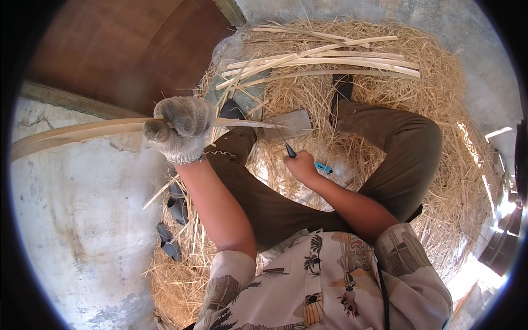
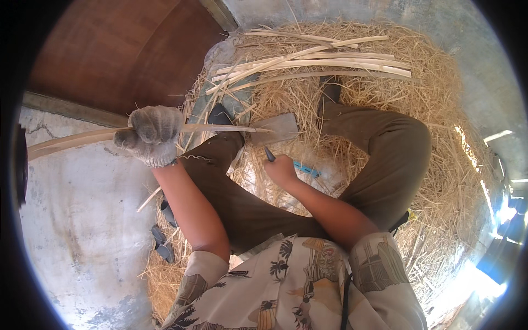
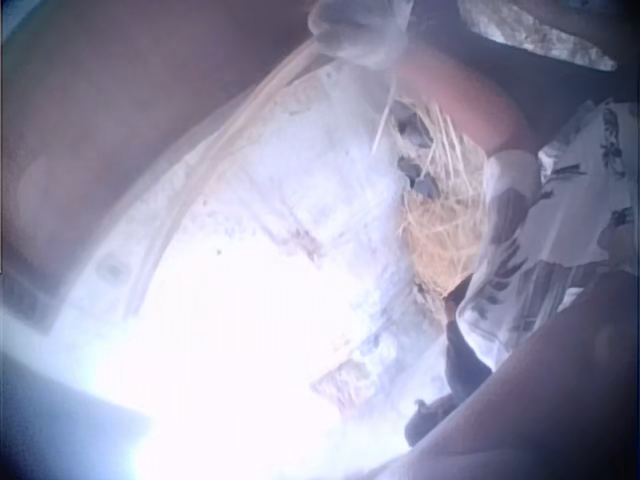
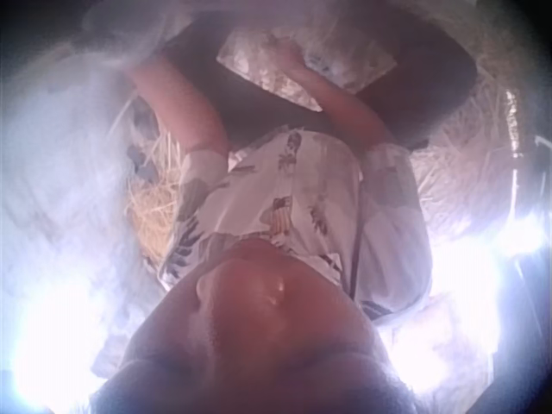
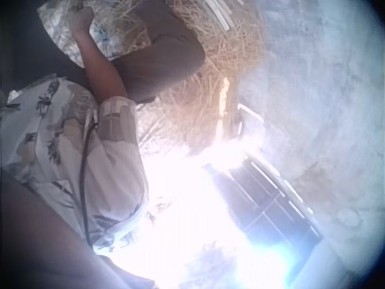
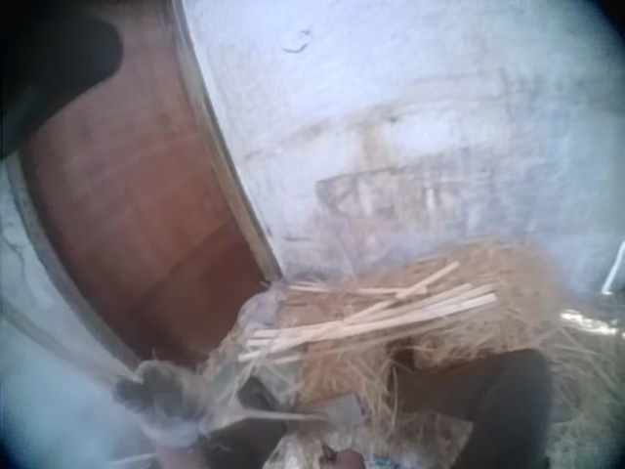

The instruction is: The person sits on a straw-covered floor and uses a knife to split a long piece of bamboo into thin strips. They hold the bamboo with a gloved hand and carefully shave the material, creating fine slivers that fall onto the pile of straw below.

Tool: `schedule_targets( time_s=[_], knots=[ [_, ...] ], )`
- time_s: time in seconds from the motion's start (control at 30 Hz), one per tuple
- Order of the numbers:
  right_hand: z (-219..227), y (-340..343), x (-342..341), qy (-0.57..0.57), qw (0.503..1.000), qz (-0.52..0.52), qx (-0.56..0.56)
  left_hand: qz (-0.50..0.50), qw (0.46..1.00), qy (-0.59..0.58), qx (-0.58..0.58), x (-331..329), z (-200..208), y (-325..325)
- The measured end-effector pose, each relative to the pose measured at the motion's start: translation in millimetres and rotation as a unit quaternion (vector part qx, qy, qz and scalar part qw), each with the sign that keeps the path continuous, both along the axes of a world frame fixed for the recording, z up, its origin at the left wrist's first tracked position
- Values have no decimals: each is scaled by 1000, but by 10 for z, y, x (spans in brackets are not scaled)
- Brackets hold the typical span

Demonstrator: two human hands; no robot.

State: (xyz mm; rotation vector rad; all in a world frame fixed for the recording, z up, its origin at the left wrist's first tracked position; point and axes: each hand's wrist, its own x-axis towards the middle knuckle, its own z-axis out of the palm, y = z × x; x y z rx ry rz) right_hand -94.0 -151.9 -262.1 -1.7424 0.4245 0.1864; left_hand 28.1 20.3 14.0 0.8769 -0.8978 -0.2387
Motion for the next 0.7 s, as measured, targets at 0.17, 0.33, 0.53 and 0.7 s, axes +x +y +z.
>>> schedule_targets(
  time_s=[0.17, 0.33, 0.53, 0.7],
  knots=[
    [329, -47, 78, -27, 999, 16, -17, 10, 1000, 2, 21, -14, -32, 18],
    [-230, -239, -39, 196, 980, -16, -22, 39, 998, 27, 41, -55, 66, -4],
    [400, -78, 126, -113, 988, -89, 56, 185, 977, 106, 11, -104, 69, -117],
    [-314, 20, -107, 81, 995, 56, 27, 154, 979, 123, -40, -45, 57, -110]
  ],
)
